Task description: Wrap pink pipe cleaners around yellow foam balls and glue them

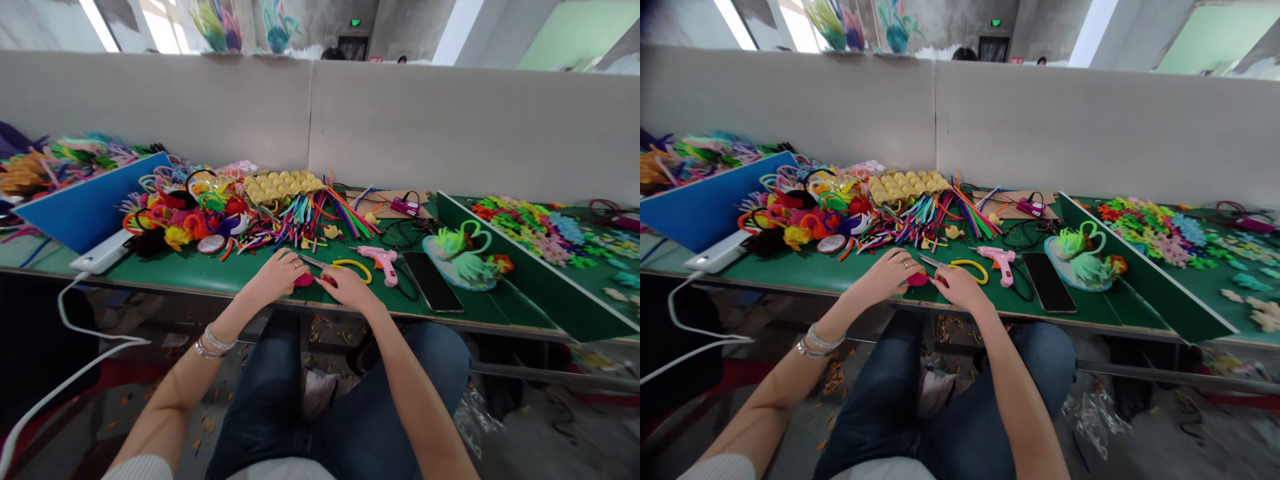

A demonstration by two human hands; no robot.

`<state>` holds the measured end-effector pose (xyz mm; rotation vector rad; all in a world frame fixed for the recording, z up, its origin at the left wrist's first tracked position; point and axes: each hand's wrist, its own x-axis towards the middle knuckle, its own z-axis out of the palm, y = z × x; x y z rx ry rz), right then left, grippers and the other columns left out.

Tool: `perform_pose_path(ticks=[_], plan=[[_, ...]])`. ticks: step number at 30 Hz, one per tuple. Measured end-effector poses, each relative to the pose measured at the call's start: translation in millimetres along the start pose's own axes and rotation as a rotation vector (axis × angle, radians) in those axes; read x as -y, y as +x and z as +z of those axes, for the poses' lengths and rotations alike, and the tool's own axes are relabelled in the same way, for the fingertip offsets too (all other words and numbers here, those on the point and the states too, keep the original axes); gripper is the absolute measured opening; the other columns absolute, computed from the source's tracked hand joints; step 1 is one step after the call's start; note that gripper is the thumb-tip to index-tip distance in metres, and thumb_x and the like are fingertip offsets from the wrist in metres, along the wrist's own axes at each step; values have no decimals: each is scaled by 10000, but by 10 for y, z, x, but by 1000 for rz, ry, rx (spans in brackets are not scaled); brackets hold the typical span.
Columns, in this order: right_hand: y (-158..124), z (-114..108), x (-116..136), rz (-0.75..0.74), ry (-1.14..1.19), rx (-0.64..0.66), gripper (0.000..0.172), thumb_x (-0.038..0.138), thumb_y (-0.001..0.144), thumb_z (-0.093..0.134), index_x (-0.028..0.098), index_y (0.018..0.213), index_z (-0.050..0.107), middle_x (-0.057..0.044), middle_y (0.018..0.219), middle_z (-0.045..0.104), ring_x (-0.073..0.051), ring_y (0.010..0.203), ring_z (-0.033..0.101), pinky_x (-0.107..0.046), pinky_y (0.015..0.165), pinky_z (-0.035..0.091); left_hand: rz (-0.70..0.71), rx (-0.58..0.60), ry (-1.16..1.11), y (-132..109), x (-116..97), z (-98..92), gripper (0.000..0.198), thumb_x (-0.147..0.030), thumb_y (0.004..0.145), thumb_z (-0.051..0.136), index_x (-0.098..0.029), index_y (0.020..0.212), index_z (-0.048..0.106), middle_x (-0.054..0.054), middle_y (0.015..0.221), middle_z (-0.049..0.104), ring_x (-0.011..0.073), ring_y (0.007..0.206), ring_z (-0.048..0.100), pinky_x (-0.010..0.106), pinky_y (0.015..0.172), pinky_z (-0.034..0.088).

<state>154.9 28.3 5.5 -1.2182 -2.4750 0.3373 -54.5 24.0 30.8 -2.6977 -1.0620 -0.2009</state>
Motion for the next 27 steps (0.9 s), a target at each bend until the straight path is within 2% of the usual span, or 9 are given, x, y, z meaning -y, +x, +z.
perform_pose_path(ticks=[3,7,12,21,27], plan=[[-12,-27,-2,7,17,-20,201,321,890,450,186,836,588,-25,710,609,-133,649,515,-239,607,297,-6,-44,-48,-21,39,52,430,-170,676,648,-212,1094,558,56,1026,647,234,1021,507,388,955,315],[-36,-88,-15,25,73,-53,202,345,882,463,196,854,597,-28,749,634,-143,692,542,-240,629,323,-67,-178,-200,-81,72,222,403,-299,712,650,-239,1104,581,40,985,671,230,1025,516,390,929,325],[-54,-148,-54,44,164,-47,186,335,869,484,202,850,612,-36,841,655,-147,755,561,-246,675,358,-162,-252,-353,-117,1,379,406,-366,733,628,-251,1121,591,38,952,681,214,1018,534,375,902,349],[-63,-181,-111,55,320,14,189,329,854,484,198,790,604,-19,814,646,-141,742,552,-251,698,381,-196,-314,-408,-113,-128,399,393,-338,725,625,-238,1103,581,31,993,678,207,1013,539,366,909,366],[-74,-212,-128,58,341,16,185,317,832,503,194,733,598,-14,781,635,-141,734,548,-252,696,387,-199,-280,-408,-98,-172,355,430,-316,734,611,-251,1155,549,22,1012,669,202,1018,536,370,925,336]])
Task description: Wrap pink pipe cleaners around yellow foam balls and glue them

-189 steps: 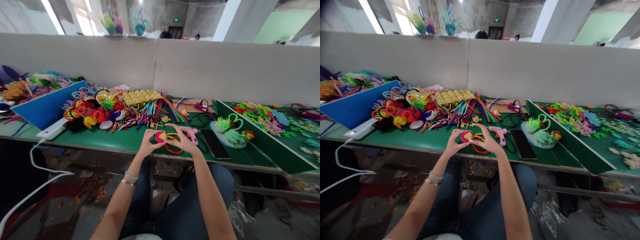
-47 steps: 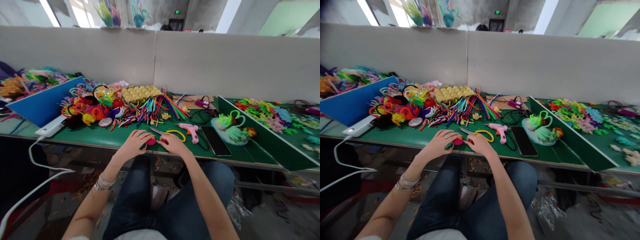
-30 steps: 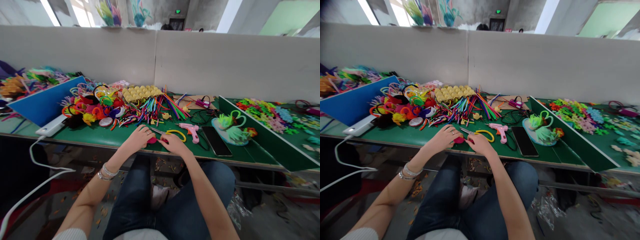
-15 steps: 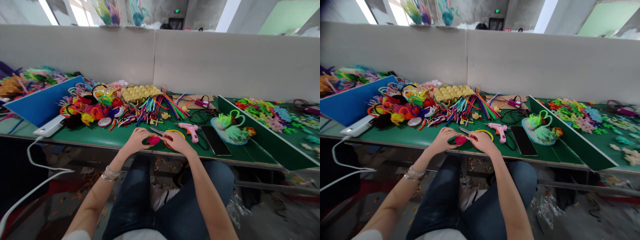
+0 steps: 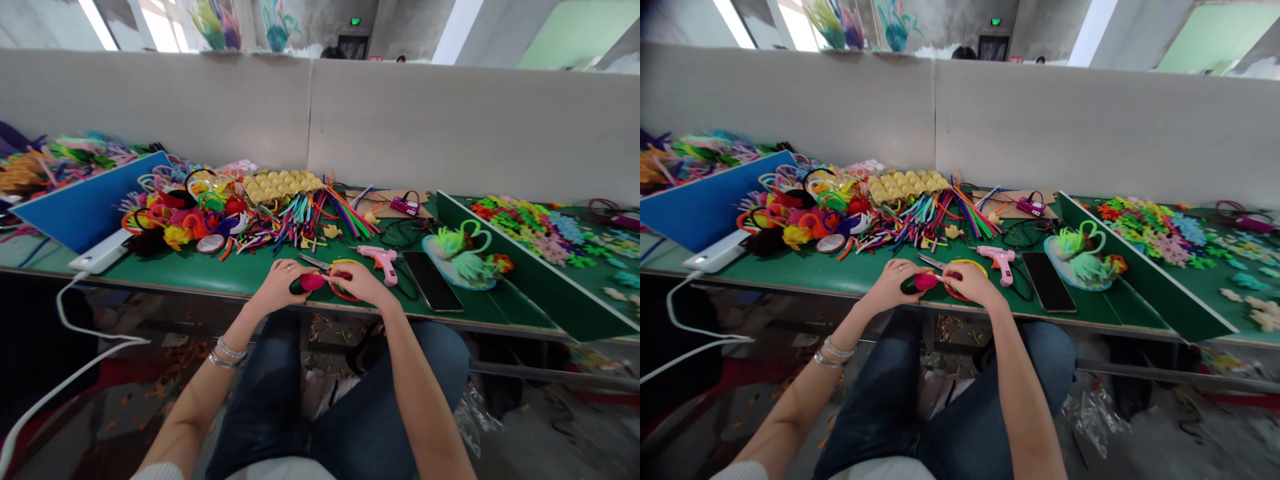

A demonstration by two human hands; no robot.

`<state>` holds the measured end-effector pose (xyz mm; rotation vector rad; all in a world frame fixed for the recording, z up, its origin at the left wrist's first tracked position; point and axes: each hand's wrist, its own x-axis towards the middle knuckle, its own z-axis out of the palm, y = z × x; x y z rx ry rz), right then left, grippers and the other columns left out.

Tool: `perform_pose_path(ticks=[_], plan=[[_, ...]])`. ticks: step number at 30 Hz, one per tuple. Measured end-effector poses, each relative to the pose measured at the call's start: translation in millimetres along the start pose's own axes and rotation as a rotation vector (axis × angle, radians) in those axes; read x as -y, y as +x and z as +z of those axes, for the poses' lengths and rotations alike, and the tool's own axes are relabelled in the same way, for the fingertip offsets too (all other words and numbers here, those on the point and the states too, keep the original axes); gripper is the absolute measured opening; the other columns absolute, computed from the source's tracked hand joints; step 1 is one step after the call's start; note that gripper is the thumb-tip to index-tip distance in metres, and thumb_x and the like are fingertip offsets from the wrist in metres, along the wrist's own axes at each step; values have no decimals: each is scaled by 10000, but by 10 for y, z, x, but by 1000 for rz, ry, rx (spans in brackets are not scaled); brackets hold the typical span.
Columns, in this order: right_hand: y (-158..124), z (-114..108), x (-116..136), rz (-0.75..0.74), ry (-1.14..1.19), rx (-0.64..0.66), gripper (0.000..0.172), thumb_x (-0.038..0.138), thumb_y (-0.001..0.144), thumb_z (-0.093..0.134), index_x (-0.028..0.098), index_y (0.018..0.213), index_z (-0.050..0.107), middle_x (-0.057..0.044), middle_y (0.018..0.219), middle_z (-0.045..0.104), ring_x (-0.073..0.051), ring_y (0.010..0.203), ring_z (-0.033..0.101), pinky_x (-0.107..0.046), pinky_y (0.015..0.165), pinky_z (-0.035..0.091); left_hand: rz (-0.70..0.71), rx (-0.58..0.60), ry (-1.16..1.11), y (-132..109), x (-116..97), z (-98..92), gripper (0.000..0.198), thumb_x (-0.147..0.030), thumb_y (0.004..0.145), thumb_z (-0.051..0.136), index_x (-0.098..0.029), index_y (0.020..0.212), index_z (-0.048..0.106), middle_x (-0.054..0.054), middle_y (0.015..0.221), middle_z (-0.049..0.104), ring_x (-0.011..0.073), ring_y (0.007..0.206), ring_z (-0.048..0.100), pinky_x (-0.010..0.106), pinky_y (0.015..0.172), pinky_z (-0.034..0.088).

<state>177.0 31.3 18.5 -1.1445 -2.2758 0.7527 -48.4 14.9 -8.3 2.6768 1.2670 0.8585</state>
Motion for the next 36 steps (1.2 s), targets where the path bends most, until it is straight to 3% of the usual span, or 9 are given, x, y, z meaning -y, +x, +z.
perform_pose_path(ticks=[8,15,22,36], plan=[[11,24,-22,-16,-57,-42,135,273,816,528,193,750,616,-19,810,649,-143,757,554,-250,709,388,-23,29,-2,-4,-28,-14,502,-334,747,603,-242,1232,506,37,1058,661,215,1103,497,379,969,301],[13,57,8,-19,-65,-1,215,372,832,525,194,770,629,-28,781,647,-146,728,555,-257,688,384,-44,102,-38,25,6,-61,579,-552,700,624,-233,1179,557,68,1104,629,227,1130,481,363,950,309],[16,85,48,-25,-51,-9,182,352,831,519,201,768,600,-9,760,627,-137,709,538,-243,657,369,-37,62,4,20,96,27,496,-497,739,619,-226,1151,564,48,1007,667,203,1078,501,342,933,308],[2,83,30,62,102,30,179,355,808,516,191,748,556,7,698,591,-129,666,523,-240,643,382,2,-13,102,19,30,82,464,-488,753,607,-197,1114,585,41,961,685,202,966,514,345,908,323]])
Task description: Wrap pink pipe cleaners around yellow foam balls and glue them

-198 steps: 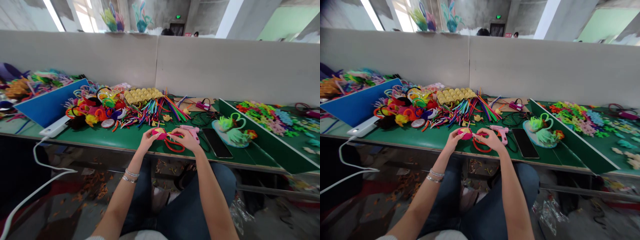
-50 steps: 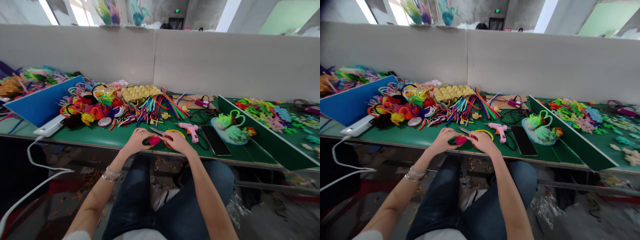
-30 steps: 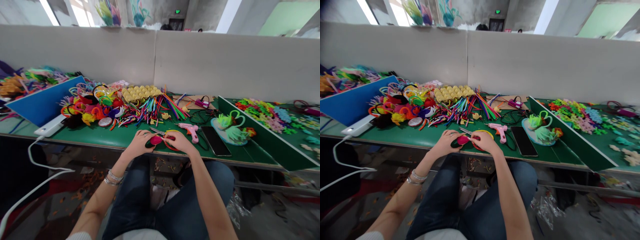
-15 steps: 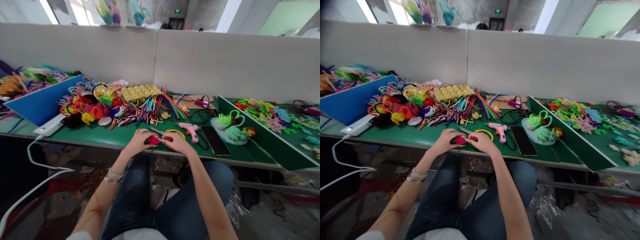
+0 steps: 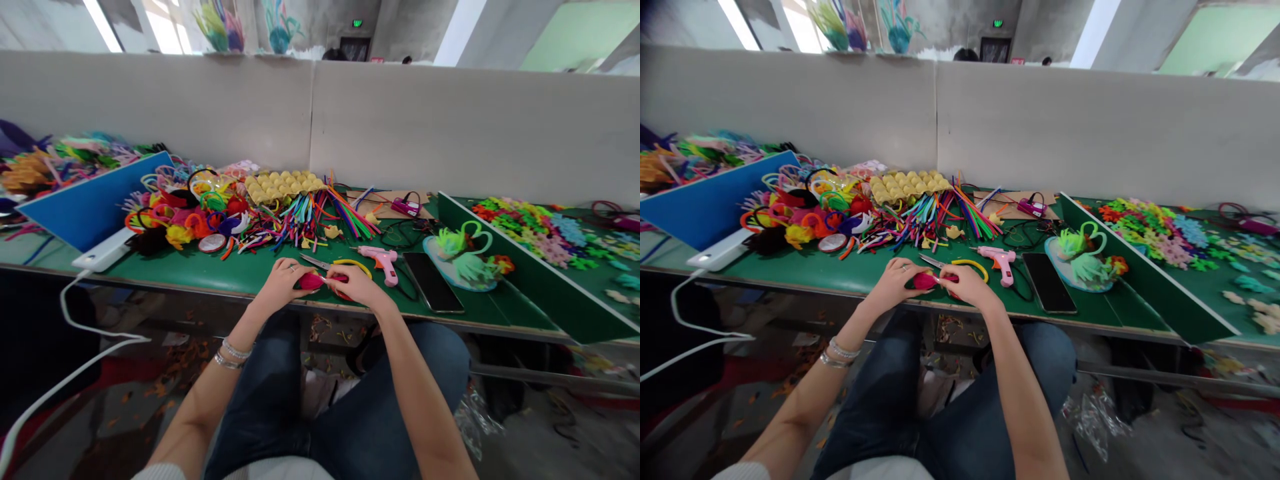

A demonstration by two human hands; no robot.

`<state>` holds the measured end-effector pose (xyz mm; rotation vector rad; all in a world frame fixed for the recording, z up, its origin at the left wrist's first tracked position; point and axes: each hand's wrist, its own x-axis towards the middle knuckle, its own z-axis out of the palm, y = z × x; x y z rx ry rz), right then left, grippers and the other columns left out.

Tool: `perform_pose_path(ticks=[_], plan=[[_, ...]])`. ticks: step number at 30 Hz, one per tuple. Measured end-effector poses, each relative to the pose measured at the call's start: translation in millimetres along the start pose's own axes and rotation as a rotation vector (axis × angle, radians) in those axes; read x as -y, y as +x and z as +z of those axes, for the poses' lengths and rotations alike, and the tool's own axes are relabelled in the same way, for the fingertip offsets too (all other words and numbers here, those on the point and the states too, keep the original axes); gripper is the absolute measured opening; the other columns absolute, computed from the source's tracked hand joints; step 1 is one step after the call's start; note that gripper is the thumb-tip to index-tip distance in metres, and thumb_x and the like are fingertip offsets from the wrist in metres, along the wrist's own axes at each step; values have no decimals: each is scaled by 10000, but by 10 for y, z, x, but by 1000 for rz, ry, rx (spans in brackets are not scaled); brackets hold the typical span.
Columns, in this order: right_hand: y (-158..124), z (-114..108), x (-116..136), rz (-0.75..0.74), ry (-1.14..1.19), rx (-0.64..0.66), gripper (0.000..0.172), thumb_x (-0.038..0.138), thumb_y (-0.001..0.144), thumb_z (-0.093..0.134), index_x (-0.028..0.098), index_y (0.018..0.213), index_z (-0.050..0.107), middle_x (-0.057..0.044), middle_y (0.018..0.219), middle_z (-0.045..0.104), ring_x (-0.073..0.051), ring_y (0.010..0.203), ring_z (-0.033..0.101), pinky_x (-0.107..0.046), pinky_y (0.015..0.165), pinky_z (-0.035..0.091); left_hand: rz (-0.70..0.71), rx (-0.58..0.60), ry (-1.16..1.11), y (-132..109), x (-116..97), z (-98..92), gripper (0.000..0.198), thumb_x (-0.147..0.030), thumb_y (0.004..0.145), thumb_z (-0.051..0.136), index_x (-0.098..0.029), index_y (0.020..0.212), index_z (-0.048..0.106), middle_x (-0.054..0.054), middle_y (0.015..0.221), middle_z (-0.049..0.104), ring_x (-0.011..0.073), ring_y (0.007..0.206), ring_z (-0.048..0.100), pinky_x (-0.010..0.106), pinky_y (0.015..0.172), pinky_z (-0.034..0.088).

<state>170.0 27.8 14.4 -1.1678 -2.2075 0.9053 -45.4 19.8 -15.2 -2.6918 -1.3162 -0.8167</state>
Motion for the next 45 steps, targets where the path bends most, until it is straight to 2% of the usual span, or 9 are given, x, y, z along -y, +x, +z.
perform_pose_path(ticks=[7,16,20,25,34,37,42,45], plan=[[-11,-20,30,-14,-51,12,178,348,825,510,195,752,564,14,645,583,-125,619,521,-238,618,368,33,-22,69,15,-18,9,441,-472,767,597,-176,1094,594,58,923,692,208,922,527,349,869,344],[-44,-10,130,-84,-300,-37,162,292,851,495,201,745,576,1,739,593,-123,693,498,-227,624,311,48,-26,64,36,12,31,441,-460,746,624,-173,1080,604,59,866,681,204,900,532,337,844,378],[-37,-18,126,-74,-292,-22,177,302,856,490,195,747,579,-1,723,588,-124,688,501,-226,612,302,10,-10,20,41,34,44,458,-465,701,666,-178,1054,615,50,868,681,200,897,534,334,839,385],[-44,-19,156,-80,-285,-12,185,316,863,479,195,756,570,2,722,583,-119,663,492,-226,608,309,-34,19,43,55,-11,3,429,-466,722,641,-204,1060,618,53,873,686,215,937,525,371,877,352],[-34,4,122,-98,-337,-77,142,292,854,487,200,797,577,-13,753,604,-133,702,517,-226,625,323,-103,72,125,84,-123,-50,445,-542,746,574,-205,1033,625,90,886,701,247,871,541,375,772,361],[-26,5,108,-104,-348,-90,161,302,861,479,199,786,579,-11,740,607,-131,689,516,-225,618,321,-162,114,159,95,-167,-63,459,-569,751,551,-207,1024,620,86,860,703,236,827,593,354,747,366],[-18,3,67,-94,-370,-96,150,279,863,485,199,790,588,-16,799,638,-133,731,542,-224,625,322,-310,215,133,136,-247,-113,449,-569,753,548,-237,1053,590,59,840,700,214,770,646,274,610,371],[-9,3,41,-109,-451,-108,200,305,886,457,197,800,602,-29,819,642,-139,758,549,-231,637,325,-335,241,146,171,-272,-125,444,-549,749,567,-219,1045,582,70,849,695,226,788,651,268,599,382]])
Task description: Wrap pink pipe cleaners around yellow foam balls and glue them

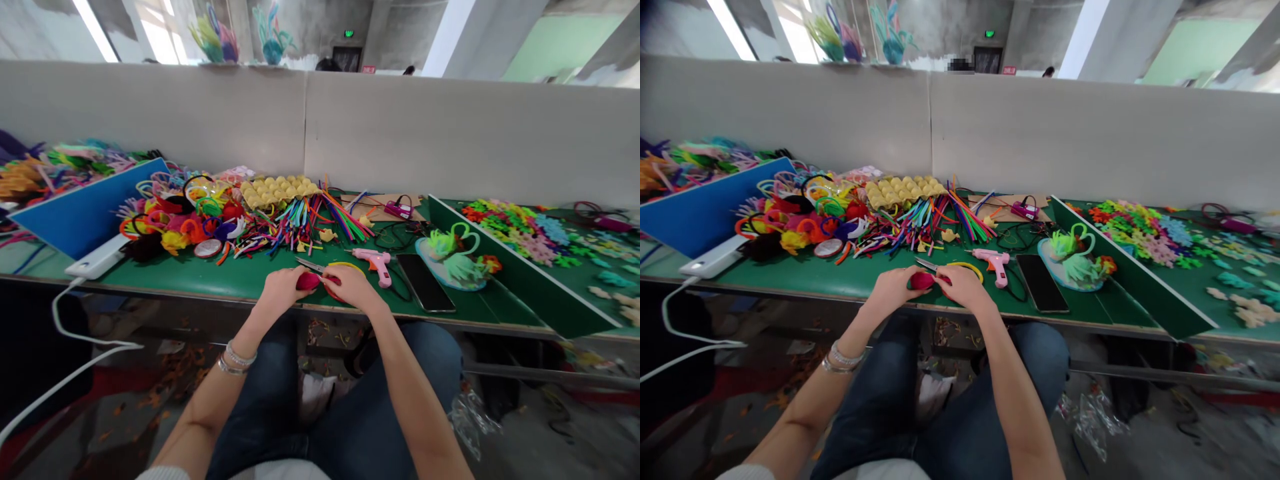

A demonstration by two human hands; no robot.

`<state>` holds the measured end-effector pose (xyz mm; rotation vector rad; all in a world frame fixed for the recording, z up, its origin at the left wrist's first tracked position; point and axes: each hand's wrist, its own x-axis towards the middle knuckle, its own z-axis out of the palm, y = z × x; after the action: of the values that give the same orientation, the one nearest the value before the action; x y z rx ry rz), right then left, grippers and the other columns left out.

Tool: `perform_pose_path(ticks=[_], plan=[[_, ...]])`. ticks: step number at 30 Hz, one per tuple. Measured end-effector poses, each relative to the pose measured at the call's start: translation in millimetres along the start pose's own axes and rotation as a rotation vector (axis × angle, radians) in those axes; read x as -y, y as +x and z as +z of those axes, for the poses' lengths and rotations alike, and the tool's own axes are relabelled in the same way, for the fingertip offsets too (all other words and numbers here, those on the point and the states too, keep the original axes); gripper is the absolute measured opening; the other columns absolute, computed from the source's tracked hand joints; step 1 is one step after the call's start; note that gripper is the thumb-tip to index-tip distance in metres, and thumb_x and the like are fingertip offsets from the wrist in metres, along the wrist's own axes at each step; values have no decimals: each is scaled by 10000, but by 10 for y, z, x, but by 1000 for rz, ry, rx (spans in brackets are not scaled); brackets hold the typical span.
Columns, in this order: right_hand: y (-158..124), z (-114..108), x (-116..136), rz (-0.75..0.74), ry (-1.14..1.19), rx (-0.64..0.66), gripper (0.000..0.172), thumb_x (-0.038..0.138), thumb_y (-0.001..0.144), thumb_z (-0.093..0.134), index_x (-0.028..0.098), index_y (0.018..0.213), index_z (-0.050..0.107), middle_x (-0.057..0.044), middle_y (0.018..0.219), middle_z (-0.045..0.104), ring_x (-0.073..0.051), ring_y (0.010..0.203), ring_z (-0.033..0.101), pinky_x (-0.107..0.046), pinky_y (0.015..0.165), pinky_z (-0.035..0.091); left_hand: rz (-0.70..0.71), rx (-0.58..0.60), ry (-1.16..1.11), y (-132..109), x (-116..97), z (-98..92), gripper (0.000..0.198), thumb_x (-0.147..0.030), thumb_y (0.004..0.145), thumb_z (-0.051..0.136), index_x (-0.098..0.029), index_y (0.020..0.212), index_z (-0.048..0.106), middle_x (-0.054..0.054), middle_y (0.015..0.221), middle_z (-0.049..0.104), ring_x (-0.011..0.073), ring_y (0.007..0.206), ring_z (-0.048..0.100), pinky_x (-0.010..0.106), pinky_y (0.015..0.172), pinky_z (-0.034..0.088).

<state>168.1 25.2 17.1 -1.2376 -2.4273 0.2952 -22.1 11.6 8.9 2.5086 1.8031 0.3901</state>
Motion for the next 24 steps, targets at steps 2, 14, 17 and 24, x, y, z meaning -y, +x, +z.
perform_pose_path(ticks=[2,14,17,24], plan=[[7,3,-3,-22,-93,-11,258,325,904,423,186,808,618,-53,820,637,-149,767,547,-245,653,327,25,1,8,17,-3,6,429,-519,744,588,-189,1017,578,83,867,688,230,800,650,274,618,399],[17,-1,67,-9,-91,-44,261,343,898,439,191,1013,617,-82,978,668,-191,896,596,-283,764,406,121,-31,-21,25,88,49,384,-499,752,573,-179,965,576,72,884,666,215,792,642,277,634,421],[5,-1,56,-4,-27,-52,274,328,882,469,217,1099,594,-61,1079,661,-203,966,598,-302,808,426,118,-24,-14,26,85,33,394,-506,756,566,-179,976,575,71,885,666,214,789,642,275,630,418],[-22,45,14,-39,58,-61,264,304,883,454,252,1079,623,-45,1069,671,-185,987,601,-311,853,438,119,-28,-34,21,87,21,396,-508,750,573,-185,980,578,66,868,663,199,778,637,263,632,417]])
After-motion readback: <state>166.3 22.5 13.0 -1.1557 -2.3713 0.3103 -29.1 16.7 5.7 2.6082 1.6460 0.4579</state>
